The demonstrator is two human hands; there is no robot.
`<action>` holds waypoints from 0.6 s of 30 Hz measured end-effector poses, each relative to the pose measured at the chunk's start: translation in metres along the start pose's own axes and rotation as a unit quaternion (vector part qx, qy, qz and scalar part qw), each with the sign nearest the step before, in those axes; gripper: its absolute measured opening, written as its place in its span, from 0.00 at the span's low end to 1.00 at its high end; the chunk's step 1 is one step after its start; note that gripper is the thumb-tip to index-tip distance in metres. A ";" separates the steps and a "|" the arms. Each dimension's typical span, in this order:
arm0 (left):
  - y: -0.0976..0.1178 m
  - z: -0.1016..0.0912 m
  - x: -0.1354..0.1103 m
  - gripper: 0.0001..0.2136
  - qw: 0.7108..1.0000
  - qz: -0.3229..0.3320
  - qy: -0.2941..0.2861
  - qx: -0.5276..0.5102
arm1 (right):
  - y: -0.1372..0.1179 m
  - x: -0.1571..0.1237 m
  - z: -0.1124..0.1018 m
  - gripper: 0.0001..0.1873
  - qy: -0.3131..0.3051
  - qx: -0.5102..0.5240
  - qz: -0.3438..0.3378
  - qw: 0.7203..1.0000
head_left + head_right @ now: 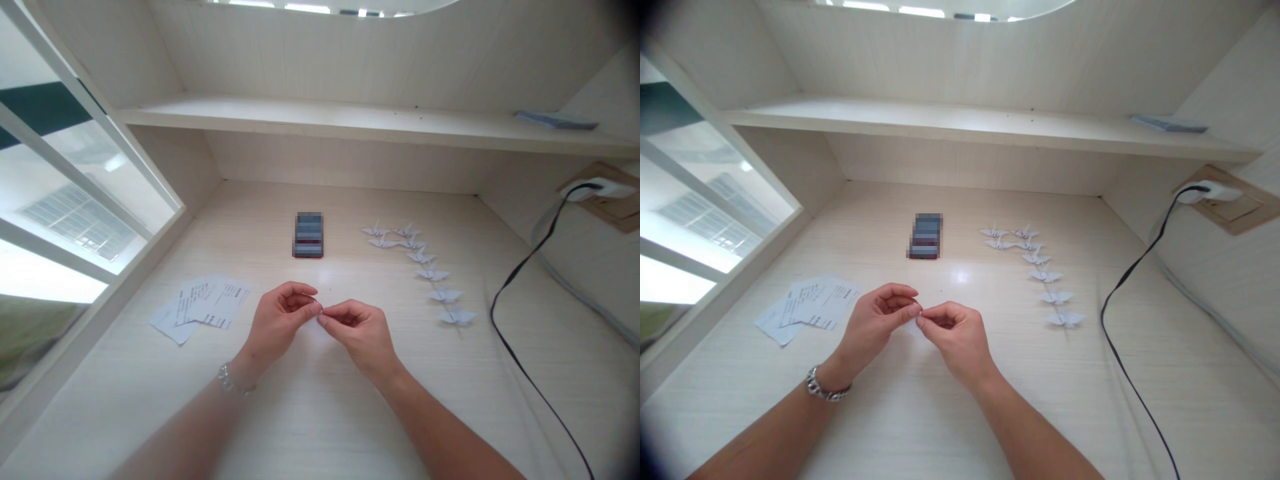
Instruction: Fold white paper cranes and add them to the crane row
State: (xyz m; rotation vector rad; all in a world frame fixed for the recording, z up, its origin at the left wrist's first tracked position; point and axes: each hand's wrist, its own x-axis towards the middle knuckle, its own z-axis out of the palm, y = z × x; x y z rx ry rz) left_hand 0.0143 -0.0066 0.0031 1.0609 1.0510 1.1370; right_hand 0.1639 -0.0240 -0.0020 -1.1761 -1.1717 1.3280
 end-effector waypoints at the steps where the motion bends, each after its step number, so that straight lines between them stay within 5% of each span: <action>1: 0.000 0.000 0.000 0.12 1.000 0.001 0.001 0.000 | 0.001 0.000 0.000 0.07 0.000 0.002 0.001 1.000; 18: 0.003 -0.001 0.002 0.13 0.999 -0.034 0.010 0.021 | 0.003 0.004 0.000 0.08 -0.010 0.042 0.064 0.997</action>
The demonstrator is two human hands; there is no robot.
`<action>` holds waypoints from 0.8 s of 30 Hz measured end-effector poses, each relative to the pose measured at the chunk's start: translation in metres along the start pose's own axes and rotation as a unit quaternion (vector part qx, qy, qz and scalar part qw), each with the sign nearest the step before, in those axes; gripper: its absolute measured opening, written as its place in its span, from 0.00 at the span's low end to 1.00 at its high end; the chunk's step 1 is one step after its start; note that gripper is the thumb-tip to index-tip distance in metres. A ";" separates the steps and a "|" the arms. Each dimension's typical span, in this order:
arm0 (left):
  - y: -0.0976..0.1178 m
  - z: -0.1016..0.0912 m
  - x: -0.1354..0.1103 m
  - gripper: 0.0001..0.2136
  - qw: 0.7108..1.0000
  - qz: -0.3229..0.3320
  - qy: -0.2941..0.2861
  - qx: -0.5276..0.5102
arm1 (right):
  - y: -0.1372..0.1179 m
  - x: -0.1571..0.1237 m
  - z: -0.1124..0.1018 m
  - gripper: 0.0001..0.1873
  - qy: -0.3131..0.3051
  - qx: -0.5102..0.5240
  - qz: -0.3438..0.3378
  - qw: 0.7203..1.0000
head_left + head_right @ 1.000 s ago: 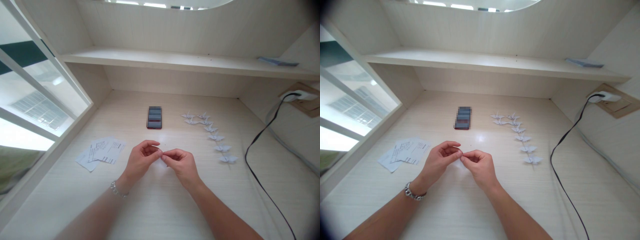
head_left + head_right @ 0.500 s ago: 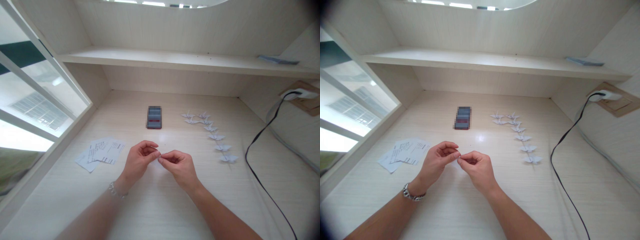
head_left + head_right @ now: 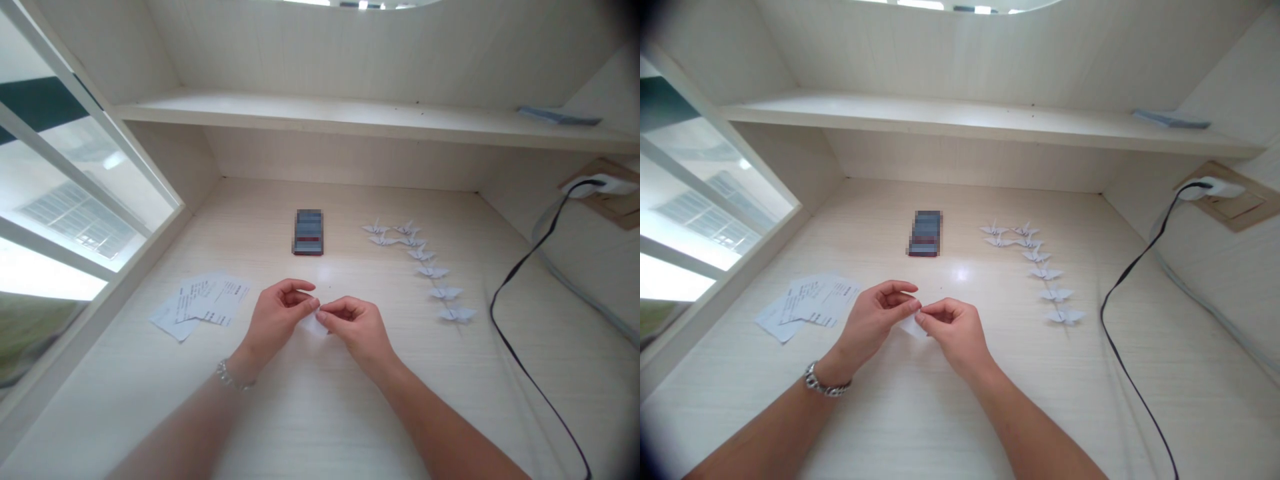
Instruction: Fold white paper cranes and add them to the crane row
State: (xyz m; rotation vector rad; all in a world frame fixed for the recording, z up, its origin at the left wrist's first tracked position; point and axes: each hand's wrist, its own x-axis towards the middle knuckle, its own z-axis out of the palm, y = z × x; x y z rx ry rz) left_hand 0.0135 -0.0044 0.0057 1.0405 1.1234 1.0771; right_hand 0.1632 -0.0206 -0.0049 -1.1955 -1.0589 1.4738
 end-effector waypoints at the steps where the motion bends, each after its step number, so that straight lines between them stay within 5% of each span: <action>1: 0.001 0.000 0.000 0.13 1.000 -0.006 0.005 0.005 | 0.001 0.001 -0.001 0.09 -0.009 0.019 0.021 1.000; 5: 0.001 0.001 0.000 0.14 0.999 -0.025 0.014 0.026 | 0.005 0.005 -0.003 0.11 -0.029 0.074 0.069 0.994; 24: -0.005 0.000 0.001 0.15 0.998 -0.009 0.025 0.051 | 0.008 0.005 -0.002 0.10 -0.023 0.089 0.071 0.993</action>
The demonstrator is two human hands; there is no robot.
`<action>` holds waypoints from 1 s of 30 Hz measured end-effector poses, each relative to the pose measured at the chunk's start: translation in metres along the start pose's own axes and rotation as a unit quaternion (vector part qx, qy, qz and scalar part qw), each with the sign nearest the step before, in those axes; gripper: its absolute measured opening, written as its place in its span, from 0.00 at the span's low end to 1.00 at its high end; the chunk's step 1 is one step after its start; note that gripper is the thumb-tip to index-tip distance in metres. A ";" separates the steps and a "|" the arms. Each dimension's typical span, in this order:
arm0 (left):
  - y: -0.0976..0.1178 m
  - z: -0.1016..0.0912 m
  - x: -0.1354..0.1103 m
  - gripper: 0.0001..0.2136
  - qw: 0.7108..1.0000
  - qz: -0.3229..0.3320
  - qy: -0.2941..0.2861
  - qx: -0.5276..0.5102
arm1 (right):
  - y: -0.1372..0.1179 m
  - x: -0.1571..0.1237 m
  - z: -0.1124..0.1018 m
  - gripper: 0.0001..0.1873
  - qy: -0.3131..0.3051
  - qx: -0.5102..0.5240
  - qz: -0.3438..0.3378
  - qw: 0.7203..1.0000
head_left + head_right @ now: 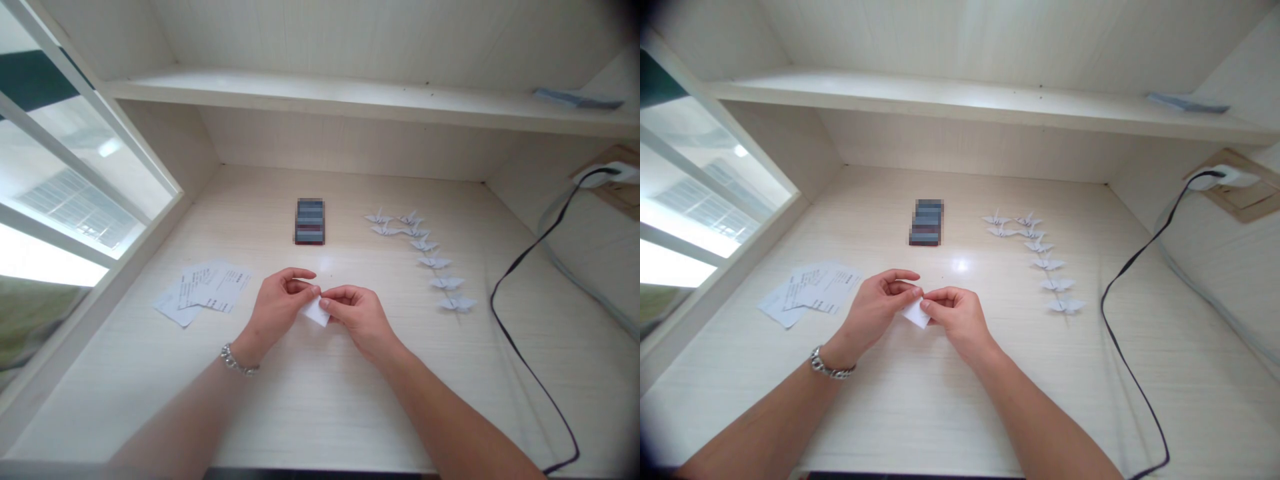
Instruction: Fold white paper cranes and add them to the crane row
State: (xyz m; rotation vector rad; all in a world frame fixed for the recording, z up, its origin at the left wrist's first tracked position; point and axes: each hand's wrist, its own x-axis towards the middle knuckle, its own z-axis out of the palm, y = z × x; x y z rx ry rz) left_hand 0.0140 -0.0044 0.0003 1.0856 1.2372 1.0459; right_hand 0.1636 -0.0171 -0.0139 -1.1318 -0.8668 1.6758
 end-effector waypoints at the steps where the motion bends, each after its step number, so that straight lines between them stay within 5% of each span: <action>1: 0.000 0.000 0.000 0.15 1.000 0.000 0.000 -0.003 | 0.000 0.000 0.000 0.10 0.003 -0.004 -0.004 1.000; 11: 0.002 0.000 0.000 0.12 1.000 0.005 -0.029 -0.003 | 0.001 -0.001 0.003 0.09 0.028 -0.070 -0.078 0.994; 18: -0.001 0.001 0.000 0.12 0.999 0.024 -0.005 -0.024 | 0.004 0.001 0.001 0.11 -0.005 -0.099 -0.023 0.995; 30: 0.003 -0.003 0.001 0.13 0.998 0.022 -0.052 -0.019 | 0.002 -0.002 0.000 0.11 -0.009 -0.171 -0.081 0.982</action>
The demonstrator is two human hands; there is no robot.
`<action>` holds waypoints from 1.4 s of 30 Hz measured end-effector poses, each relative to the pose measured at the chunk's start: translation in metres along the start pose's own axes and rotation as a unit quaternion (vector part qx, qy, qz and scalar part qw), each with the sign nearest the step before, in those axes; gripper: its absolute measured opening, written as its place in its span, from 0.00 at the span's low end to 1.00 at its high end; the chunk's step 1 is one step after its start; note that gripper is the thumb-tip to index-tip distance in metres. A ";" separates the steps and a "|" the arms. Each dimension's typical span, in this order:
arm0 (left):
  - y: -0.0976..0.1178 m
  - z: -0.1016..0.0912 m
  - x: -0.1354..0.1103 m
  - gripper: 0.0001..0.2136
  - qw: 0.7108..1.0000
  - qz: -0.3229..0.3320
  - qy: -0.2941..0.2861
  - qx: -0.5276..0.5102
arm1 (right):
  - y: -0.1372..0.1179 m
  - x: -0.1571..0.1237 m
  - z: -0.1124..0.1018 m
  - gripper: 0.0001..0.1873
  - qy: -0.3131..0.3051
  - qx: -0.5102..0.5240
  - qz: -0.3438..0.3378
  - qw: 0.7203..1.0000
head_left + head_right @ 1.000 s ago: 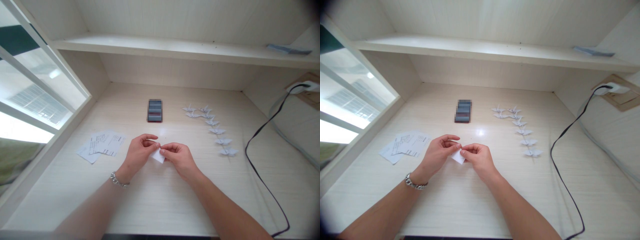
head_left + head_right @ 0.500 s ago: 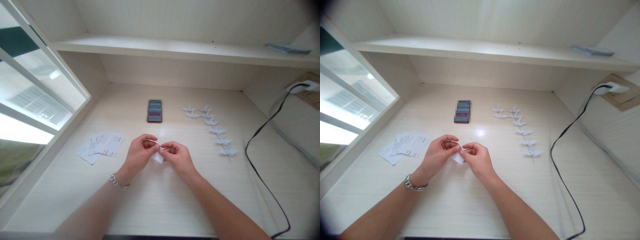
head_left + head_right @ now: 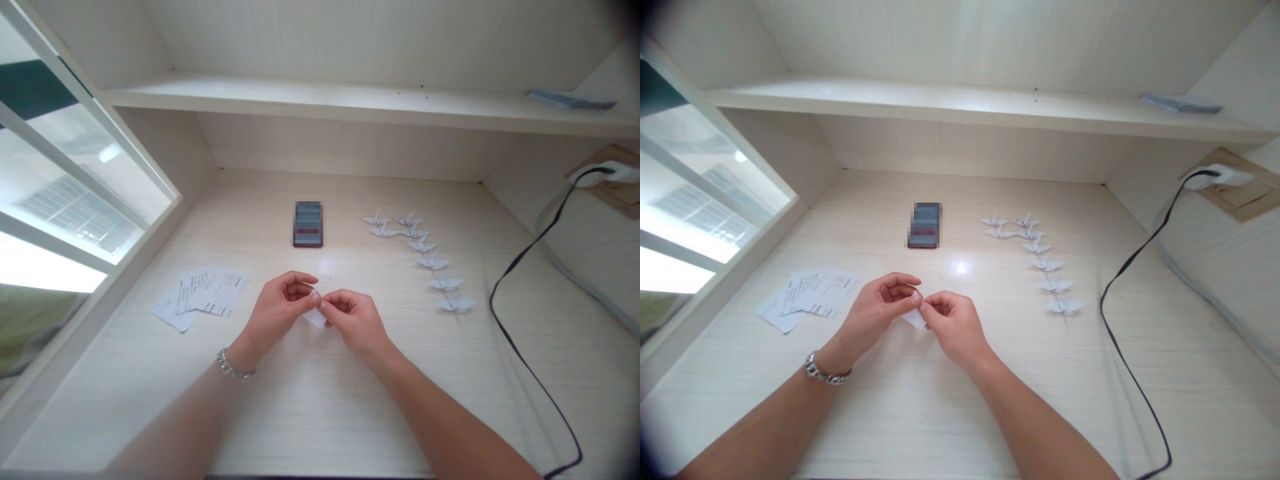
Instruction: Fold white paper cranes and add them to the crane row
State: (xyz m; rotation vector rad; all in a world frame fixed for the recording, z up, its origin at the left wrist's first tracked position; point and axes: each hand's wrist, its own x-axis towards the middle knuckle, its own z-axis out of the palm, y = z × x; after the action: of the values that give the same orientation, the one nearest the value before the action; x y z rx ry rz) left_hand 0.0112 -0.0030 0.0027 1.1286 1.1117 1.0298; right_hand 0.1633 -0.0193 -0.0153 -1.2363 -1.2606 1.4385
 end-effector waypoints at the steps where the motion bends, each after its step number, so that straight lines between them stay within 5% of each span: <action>1: -0.001 0.000 0.000 0.12 1.000 -0.002 0.001 0.006 | 0.000 -0.001 0.000 0.11 0.003 -0.015 -0.007 1.000; 29: -0.001 0.005 -0.003 0.15 0.998 -0.013 0.052 -0.023 | -0.007 0.000 -0.004 0.07 -0.071 0.017 0.038 0.997; 38: 0.001 0.004 -0.003 0.16 0.999 -0.026 0.005 0.024 | -0.003 0.003 -0.005 0.10 -0.031 -0.004 0.030 0.999; 42: 0.000 0.004 -0.003 0.16 0.999 -0.024 0.036 0.011 | -0.002 0.004 -0.004 0.10 -0.026 0.010 0.026 0.999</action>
State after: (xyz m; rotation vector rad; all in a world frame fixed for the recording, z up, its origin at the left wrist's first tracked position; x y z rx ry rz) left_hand 0.0148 -0.0060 0.0034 1.0843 1.2044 1.0311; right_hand 0.1668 -0.0146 -0.0141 -1.2334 -1.2535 1.5260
